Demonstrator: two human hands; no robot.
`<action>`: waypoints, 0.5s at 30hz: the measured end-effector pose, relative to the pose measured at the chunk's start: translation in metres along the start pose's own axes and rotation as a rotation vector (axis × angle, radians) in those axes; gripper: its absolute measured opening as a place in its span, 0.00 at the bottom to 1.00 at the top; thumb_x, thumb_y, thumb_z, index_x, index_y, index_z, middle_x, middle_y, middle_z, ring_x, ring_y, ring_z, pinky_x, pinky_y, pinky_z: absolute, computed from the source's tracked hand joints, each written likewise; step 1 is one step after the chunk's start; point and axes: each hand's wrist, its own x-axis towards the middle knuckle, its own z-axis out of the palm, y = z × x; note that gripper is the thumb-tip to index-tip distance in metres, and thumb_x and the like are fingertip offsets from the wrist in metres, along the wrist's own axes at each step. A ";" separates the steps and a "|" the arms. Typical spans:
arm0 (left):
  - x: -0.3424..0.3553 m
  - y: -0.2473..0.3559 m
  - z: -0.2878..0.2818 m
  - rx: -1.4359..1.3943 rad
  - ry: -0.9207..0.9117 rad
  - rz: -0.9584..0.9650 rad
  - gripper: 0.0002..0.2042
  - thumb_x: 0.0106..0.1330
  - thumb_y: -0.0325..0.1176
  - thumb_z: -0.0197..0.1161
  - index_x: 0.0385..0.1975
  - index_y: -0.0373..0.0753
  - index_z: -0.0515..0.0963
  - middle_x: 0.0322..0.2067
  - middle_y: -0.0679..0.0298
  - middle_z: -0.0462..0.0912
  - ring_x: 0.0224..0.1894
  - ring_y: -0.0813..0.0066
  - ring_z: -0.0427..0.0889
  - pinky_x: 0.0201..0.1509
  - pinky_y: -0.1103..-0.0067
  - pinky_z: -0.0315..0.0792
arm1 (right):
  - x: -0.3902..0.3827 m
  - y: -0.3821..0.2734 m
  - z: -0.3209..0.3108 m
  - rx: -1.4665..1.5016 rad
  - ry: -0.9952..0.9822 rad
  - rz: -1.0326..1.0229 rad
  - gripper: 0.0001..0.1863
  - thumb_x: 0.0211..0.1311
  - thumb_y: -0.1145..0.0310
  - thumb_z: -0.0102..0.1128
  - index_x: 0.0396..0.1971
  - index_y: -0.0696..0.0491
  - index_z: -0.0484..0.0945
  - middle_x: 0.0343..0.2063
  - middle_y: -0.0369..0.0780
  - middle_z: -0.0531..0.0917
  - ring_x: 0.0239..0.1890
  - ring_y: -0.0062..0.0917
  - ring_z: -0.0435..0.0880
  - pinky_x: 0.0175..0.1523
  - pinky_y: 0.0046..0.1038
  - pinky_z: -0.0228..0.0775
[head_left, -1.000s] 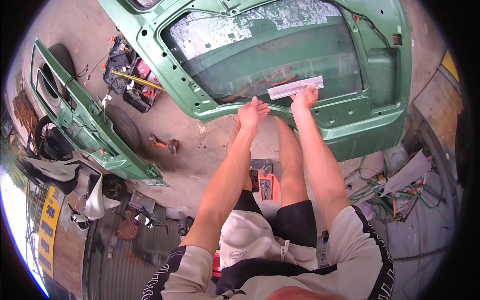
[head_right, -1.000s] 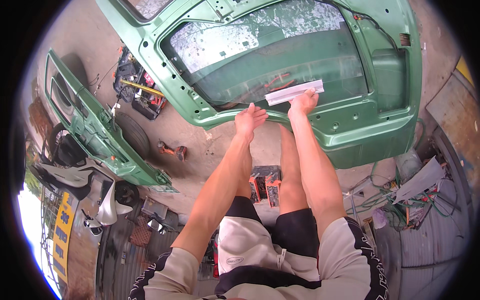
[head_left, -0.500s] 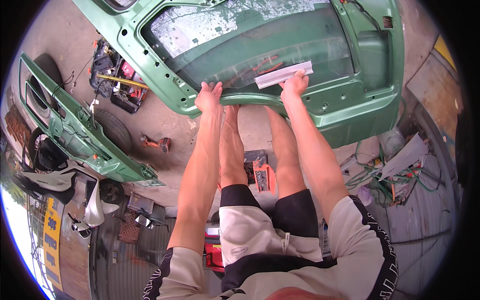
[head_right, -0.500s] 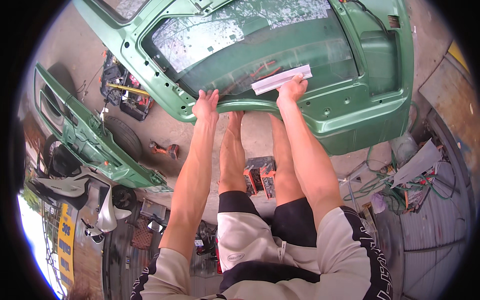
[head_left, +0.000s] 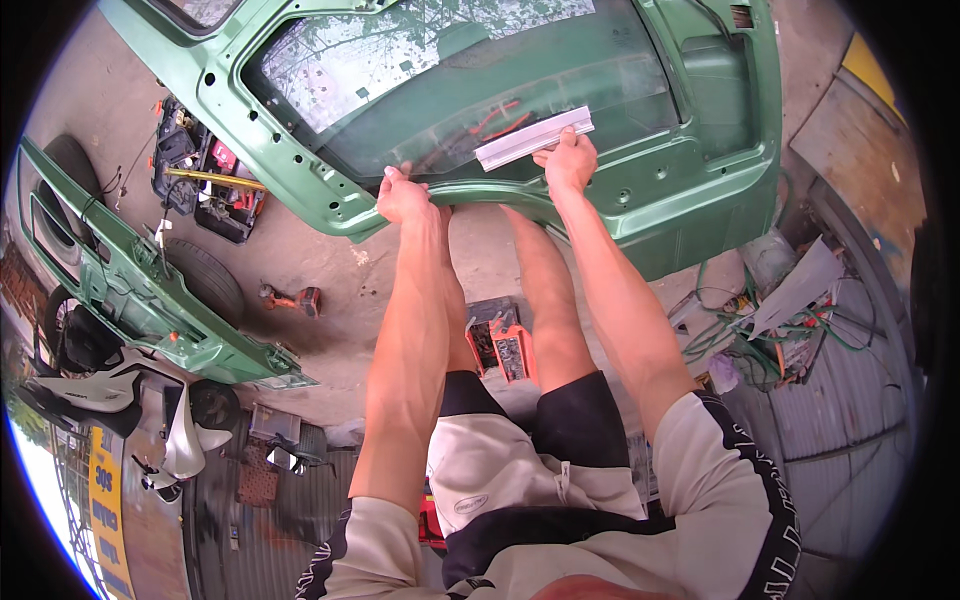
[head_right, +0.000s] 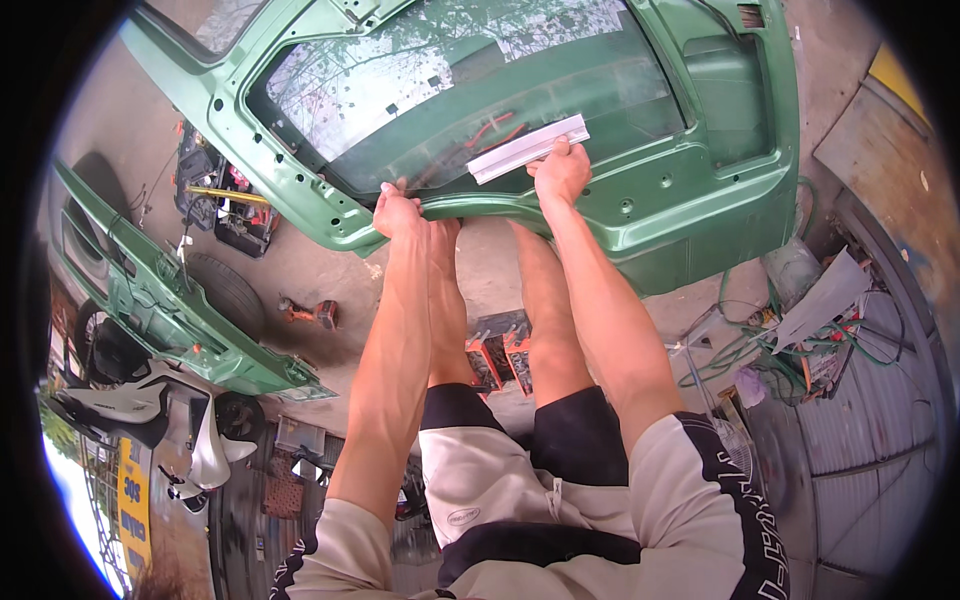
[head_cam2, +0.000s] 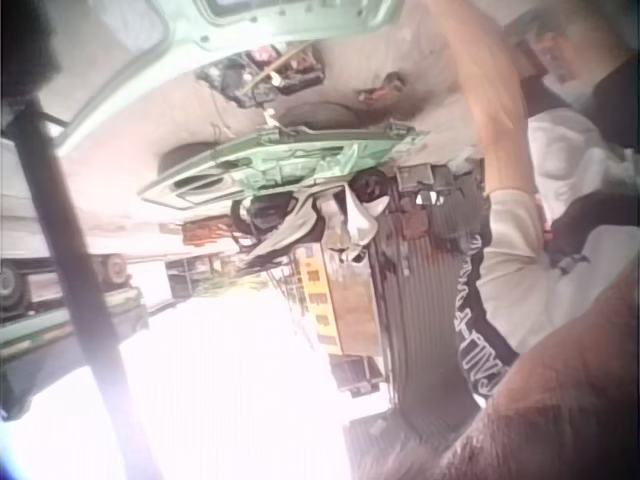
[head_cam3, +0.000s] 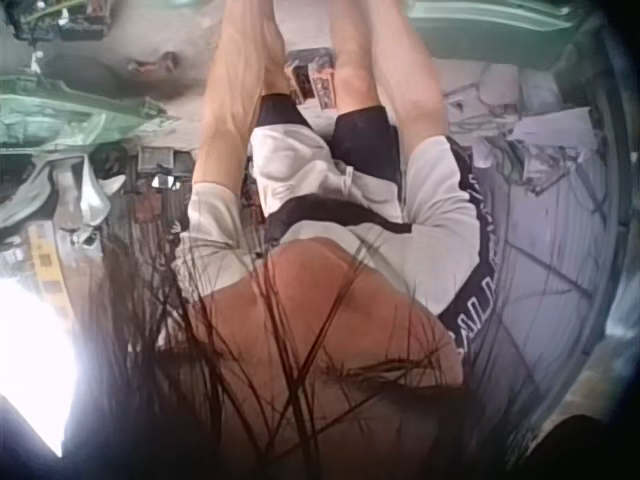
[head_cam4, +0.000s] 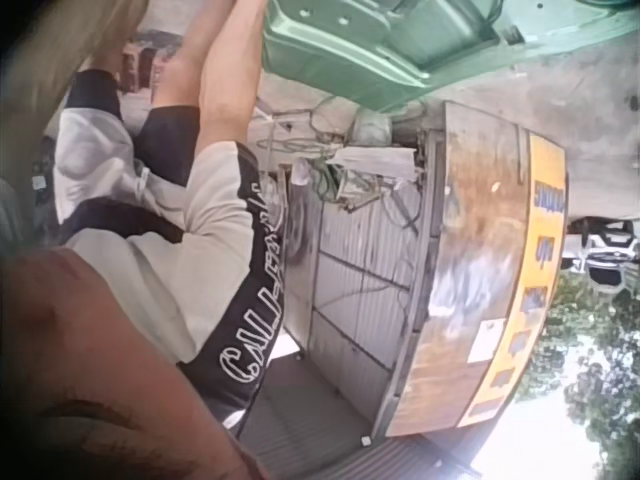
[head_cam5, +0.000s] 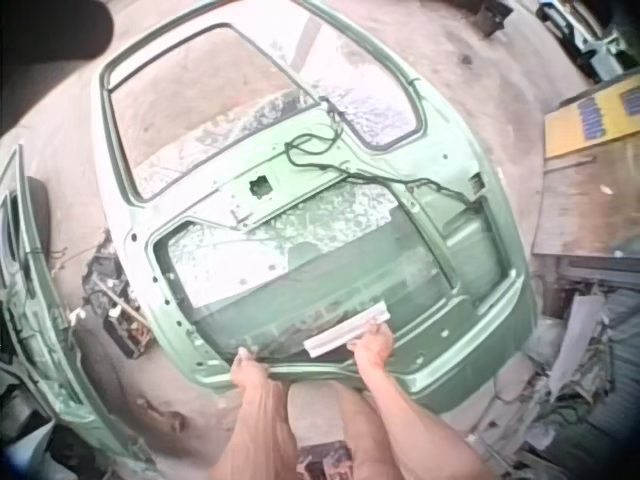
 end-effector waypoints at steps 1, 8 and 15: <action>0.004 0.000 -0.004 0.040 0.001 0.038 0.14 0.75 0.37 0.52 0.50 0.32 0.71 0.41 0.58 0.86 0.17 0.78 0.67 0.20 0.78 0.69 | 0.000 -0.002 -0.001 -0.075 -0.019 -0.014 0.18 0.75 0.63 0.43 0.39 0.67 0.71 0.30 0.51 0.83 0.25 0.35 0.87 0.27 0.31 0.84; -0.049 0.015 0.015 -0.100 -0.036 -0.107 0.11 0.75 0.38 0.51 0.49 0.39 0.72 0.16 0.68 0.63 0.17 0.73 0.67 0.25 0.60 0.78 | 0.024 0.009 -0.019 -0.443 0.153 -0.153 0.18 0.70 0.60 0.50 0.35 0.64 0.74 0.28 0.49 0.84 0.33 0.42 0.85 0.44 0.42 0.73; -0.048 0.030 0.010 -0.202 0.077 -0.124 0.09 0.75 0.39 0.51 0.47 0.44 0.73 0.19 0.70 0.65 0.17 0.80 0.60 0.24 0.72 0.74 | 0.000 0.017 -0.016 -0.462 0.106 -0.178 0.18 0.67 0.59 0.56 0.35 0.62 0.79 0.33 0.51 0.85 0.40 0.44 0.83 0.50 0.40 0.71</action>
